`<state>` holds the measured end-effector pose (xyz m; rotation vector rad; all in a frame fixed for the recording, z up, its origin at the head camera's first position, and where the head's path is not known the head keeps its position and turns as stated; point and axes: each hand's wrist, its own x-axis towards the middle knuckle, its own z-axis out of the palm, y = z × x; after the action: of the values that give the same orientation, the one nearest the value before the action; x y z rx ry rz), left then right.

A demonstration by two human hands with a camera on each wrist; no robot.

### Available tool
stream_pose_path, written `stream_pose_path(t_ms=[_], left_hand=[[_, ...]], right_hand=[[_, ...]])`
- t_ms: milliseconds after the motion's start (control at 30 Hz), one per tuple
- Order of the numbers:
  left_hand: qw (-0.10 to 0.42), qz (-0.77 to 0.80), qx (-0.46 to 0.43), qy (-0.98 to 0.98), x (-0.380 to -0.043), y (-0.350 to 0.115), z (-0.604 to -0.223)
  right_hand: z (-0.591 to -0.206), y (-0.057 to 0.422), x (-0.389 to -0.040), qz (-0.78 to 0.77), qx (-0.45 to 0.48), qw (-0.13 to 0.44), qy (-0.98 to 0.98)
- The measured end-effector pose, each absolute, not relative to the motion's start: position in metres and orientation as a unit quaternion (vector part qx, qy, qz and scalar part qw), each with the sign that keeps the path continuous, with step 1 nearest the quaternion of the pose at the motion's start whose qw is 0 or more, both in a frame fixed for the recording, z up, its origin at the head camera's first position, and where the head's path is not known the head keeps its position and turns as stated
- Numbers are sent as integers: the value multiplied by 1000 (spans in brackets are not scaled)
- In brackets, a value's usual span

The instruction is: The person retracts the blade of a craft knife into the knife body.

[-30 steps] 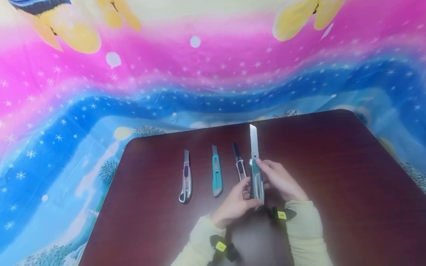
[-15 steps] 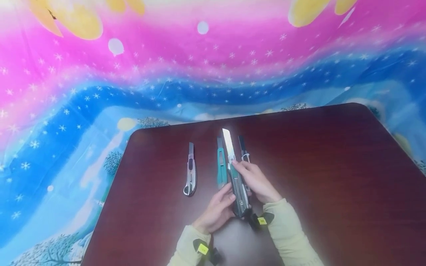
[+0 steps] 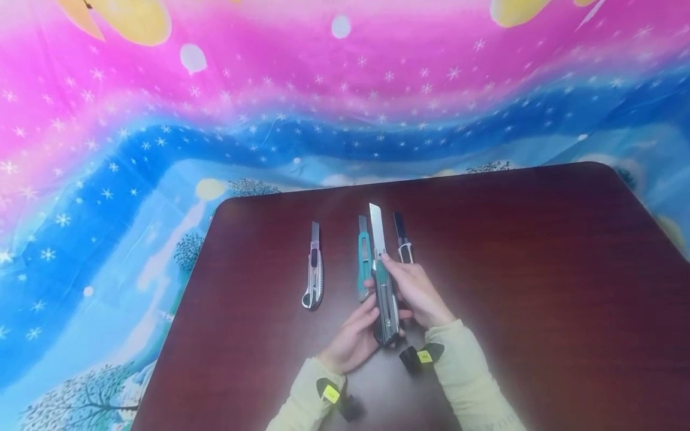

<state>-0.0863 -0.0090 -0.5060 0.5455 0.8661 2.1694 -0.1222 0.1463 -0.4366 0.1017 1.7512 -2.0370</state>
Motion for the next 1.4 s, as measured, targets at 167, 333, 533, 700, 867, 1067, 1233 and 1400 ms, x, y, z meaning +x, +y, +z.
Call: stream_pose_path(t_ms=[167, 333, 533, 700, 867, 1067, 1233, 1400], left_hand=[[370, 837, 201, 349, -87, -8, -507], [353, 833, 185, 384, -88, -6, -509], [330, 828, 178, 417, -88, -5, -514], [312, 831, 161, 431, -89, -5, -515], [305, 833, 152, 436, -91, -4, -514], [303, 831, 147, 443, -94, -6, -516], [299, 833, 141, 443, -95, -6, -517], [295, 837, 136, 441, -95, -7, -519]], right_hand=[[-436, 149, -124, -721, 50, 226, 653], [-438, 149, -125, -717, 47, 223, 659], [-442, 147, -127, -717, 28, 206, 666], [-445, 144, -129, -718, 41, 197, 666], [-444, 142, -129, -717, 63, 194, 666], [-445, 140, -131, -727, 53, 198, 655], [-448, 138, -131, -726, 45, 202, 656], [-451, 138, -132, -728, 41, 216, 650]])
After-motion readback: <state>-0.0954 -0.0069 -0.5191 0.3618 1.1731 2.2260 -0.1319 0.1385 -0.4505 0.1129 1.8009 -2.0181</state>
